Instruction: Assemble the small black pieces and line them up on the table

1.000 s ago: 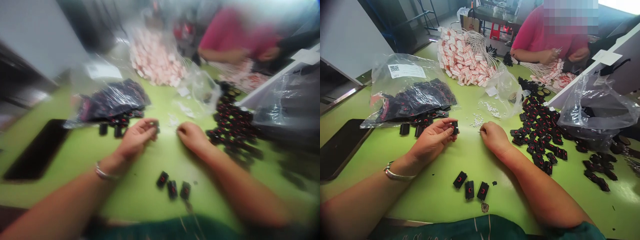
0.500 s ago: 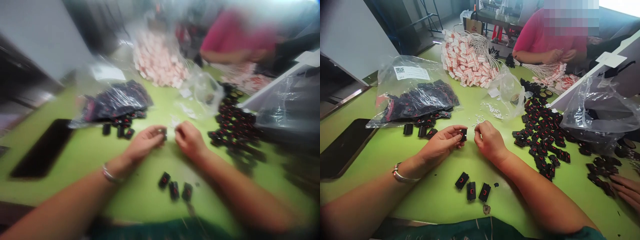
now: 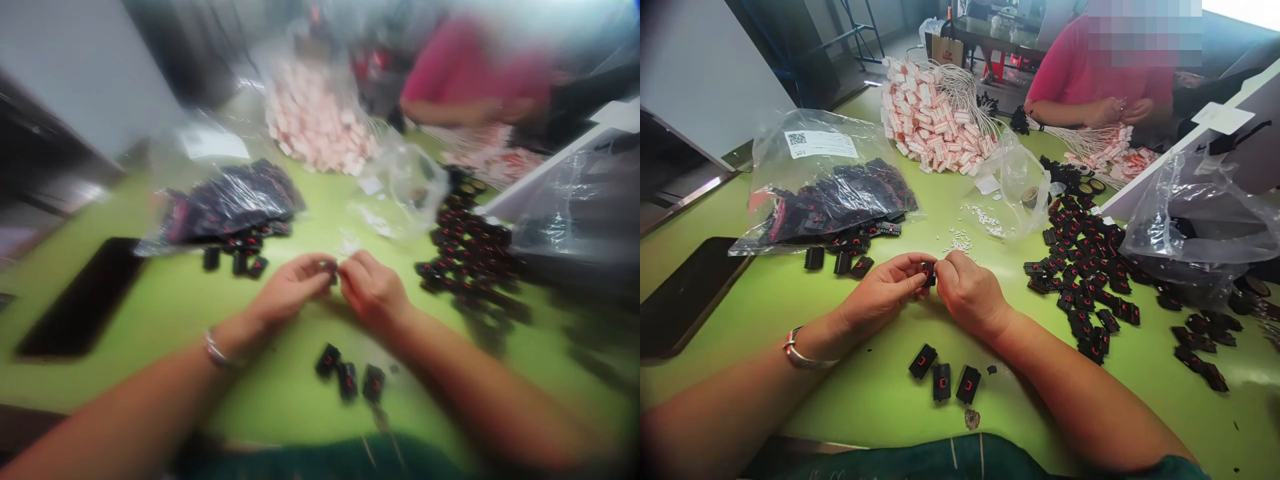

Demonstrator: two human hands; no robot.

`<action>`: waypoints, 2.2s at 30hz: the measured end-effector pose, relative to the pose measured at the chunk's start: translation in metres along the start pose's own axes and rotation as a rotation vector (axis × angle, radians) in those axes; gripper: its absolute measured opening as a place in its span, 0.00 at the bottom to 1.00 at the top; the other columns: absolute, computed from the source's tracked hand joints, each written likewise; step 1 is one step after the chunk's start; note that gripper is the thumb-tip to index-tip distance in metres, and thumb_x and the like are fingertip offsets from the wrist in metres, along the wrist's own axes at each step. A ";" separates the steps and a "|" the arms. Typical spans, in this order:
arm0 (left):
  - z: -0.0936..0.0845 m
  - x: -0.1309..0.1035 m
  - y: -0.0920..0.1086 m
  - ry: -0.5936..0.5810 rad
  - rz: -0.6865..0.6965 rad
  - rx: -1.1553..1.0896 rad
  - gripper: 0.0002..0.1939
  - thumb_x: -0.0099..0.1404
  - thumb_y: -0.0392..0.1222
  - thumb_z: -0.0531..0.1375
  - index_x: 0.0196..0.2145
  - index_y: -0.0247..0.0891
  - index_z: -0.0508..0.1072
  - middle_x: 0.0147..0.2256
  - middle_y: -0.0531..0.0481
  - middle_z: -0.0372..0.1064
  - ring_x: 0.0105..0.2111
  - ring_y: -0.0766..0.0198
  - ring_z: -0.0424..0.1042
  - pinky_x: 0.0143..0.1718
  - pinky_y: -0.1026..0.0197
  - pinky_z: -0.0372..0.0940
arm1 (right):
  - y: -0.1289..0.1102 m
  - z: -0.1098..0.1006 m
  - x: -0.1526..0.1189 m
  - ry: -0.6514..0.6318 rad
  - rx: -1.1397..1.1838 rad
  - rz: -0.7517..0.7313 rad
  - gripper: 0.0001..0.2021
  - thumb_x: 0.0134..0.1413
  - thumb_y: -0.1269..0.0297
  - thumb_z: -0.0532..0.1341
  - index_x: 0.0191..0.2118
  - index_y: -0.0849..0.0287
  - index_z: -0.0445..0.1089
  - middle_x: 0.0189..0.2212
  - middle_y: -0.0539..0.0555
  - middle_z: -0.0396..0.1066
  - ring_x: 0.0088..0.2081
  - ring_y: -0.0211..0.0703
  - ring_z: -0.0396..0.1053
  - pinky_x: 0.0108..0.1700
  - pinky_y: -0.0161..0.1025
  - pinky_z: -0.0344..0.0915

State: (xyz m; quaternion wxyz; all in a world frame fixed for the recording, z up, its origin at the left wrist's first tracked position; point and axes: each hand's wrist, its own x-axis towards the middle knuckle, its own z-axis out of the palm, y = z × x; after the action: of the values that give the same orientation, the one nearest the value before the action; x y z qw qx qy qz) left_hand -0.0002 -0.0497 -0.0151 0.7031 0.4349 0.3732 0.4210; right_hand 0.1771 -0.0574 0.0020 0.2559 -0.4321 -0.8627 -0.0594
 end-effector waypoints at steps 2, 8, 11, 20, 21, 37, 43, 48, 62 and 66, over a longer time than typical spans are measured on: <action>0.000 0.000 0.001 0.006 0.001 0.006 0.15 0.57 0.40 0.65 0.43 0.37 0.73 0.32 0.51 0.72 0.28 0.70 0.67 0.32 0.65 0.62 | 0.000 0.000 0.000 0.008 -0.057 -0.034 0.10 0.59 0.74 0.51 0.31 0.59 0.67 0.26 0.54 0.65 0.27 0.39 0.59 0.29 0.35 0.56; -0.001 0.001 0.001 0.010 -0.017 -0.043 0.16 0.57 0.40 0.66 0.44 0.37 0.73 0.33 0.50 0.71 0.29 0.69 0.68 0.33 0.64 0.62 | 0.001 -0.001 0.001 0.048 -0.020 -0.004 0.09 0.60 0.73 0.51 0.31 0.59 0.66 0.27 0.54 0.65 0.28 0.39 0.62 0.30 0.34 0.58; -0.003 0.001 0.001 0.010 -0.034 -0.035 0.17 0.57 0.40 0.66 0.45 0.36 0.73 0.34 0.49 0.71 0.30 0.69 0.67 0.34 0.63 0.62 | 0.001 0.000 0.001 0.076 0.016 0.013 0.08 0.60 0.72 0.52 0.31 0.59 0.66 0.28 0.54 0.66 0.30 0.38 0.64 0.31 0.34 0.60; -0.003 0.001 0.000 -0.008 -0.013 -0.005 0.17 0.57 0.40 0.66 0.45 0.37 0.74 0.36 0.48 0.72 0.31 0.69 0.67 0.34 0.64 0.62 | -0.001 0.002 0.000 0.074 -0.021 -0.018 0.08 0.58 0.74 0.52 0.31 0.60 0.67 0.27 0.53 0.65 0.28 0.37 0.62 0.30 0.33 0.60; -0.003 0.001 -0.001 -0.007 -0.005 -0.006 0.17 0.57 0.40 0.66 0.44 0.37 0.74 0.36 0.49 0.72 0.31 0.69 0.68 0.34 0.64 0.62 | -0.001 0.002 0.000 0.072 -0.046 -0.027 0.08 0.58 0.74 0.52 0.31 0.60 0.67 0.26 0.53 0.65 0.27 0.37 0.61 0.29 0.33 0.59; 0.004 0.000 0.002 0.102 -0.049 -0.270 0.17 0.52 0.35 0.69 0.41 0.35 0.73 0.32 0.50 0.73 0.29 0.70 0.70 0.35 0.66 0.65 | -0.006 0.012 -0.007 0.187 0.516 0.078 0.13 0.58 0.74 0.55 0.47 0.58 0.70 0.31 0.54 0.70 0.32 0.39 0.68 0.34 0.36 0.68; 0.006 -0.001 0.008 0.099 -0.076 -0.311 0.19 0.50 0.36 0.70 0.41 0.34 0.73 0.31 0.49 0.73 0.29 0.70 0.70 0.35 0.65 0.65 | -0.011 0.010 -0.008 0.169 0.594 0.116 0.16 0.57 0.73 0.54 0.49 0.58 0.70 0.30 0.54 0.72 0.30 0.38 0.69 0.34 0.37 0.68; 0.003 0.000 0.008 0.059 0.018 -0.192 0.17 0.54 0.38 0.68 0.42 0.36 0.73 0.33 0.50 0.72 0.30 0.69 0.69 0.35 0.64 0.64 | -0.012 0.000 -0.001 0.172 0.783 0.423 0.14 0.55 0.70 0.56 0.47 0.58 0.71 0.21 0.46 0.68 0.21 0.32 0.63 0.26 0.32 0.65; -0.004 0.001 0.002 -0.039 0.152 0.156 0.12 0.59 0.38 0.63 0.42 0.38 0.73 0.38 0.48 0.73 0.36 0.64 0.71 0.40 0.62 0.65 | -0.015 -0.014 0.013 -0.201 1.140 0.897 0.08 0.49 0.62 0.61 0.26 0.59 0.64 0.13 0.44 0.64 0.12 0.29 0.58 0.13 0.28 0.55; -0.001 0.000 0.003 -0.021 0.148 0.183 0.12 0.58 0.37 0.63 0.41 0.37 0.72 0.37 0.48 0.73 0.36 0.63 0.72 0.39 0.61 0.66 | -0.015 -0.012 0.013 -0.203 1.122 0.880 0.08 0.49 0.64 0.60 0.24 0.58 0.61 0.13 0.43 0.64 0.11 0.30 0.59 0.12 0.27 0.55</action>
State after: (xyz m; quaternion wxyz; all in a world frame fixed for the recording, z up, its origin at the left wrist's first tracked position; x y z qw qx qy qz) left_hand -0.0015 -0.0484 -0.0124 0.6314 0.5280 0.3695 0.4314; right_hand 0.1633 -0.0614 0.0203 0.3582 -0.5465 -0.5285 0.5419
